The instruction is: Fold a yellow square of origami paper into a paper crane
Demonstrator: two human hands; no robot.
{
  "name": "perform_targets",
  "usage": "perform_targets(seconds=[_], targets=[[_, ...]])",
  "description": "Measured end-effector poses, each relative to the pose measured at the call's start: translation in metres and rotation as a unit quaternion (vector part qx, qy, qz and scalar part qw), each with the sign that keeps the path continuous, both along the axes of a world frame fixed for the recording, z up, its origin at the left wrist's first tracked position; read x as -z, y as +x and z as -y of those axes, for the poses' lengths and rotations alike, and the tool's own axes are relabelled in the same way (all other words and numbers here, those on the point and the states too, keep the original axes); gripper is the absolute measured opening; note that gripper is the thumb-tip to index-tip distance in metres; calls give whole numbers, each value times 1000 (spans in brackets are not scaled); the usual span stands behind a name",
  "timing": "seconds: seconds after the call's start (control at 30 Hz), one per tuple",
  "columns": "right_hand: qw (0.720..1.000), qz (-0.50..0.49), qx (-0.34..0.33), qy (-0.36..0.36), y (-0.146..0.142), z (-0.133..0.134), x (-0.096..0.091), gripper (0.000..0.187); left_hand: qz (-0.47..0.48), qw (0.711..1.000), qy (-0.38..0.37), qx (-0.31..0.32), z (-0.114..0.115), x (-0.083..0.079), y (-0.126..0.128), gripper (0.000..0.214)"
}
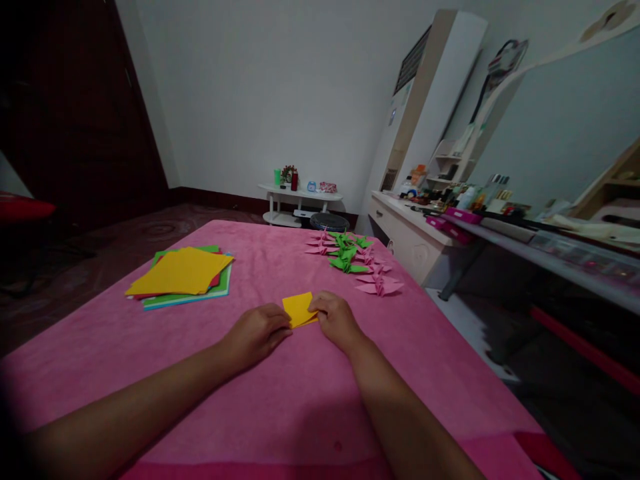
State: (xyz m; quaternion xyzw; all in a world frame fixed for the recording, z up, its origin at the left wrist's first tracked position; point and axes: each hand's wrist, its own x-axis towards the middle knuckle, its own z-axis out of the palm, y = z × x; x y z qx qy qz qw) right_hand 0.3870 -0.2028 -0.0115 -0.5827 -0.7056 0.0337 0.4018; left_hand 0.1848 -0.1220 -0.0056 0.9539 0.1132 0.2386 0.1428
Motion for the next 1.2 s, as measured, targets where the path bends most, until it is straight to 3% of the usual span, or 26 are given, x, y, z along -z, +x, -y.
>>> perform_targets(seconds=[0.2,0.63,0.93,1.2], targets=[[994,-70,-75,-21,5,11,-3,30,-9,999,-4,46,9,-8,-13,22],[980,-168,-59,-84,11,14,-7,14,-29,996,62,64,12,-7,-11,29],[977,-179,1,-114,6,9,-6,8,-37,995,57,72,14,-8,-13,29],[984,-130,108,-64,-7,2,1,6,-26,996,47,77,13,-8,-13,25]])
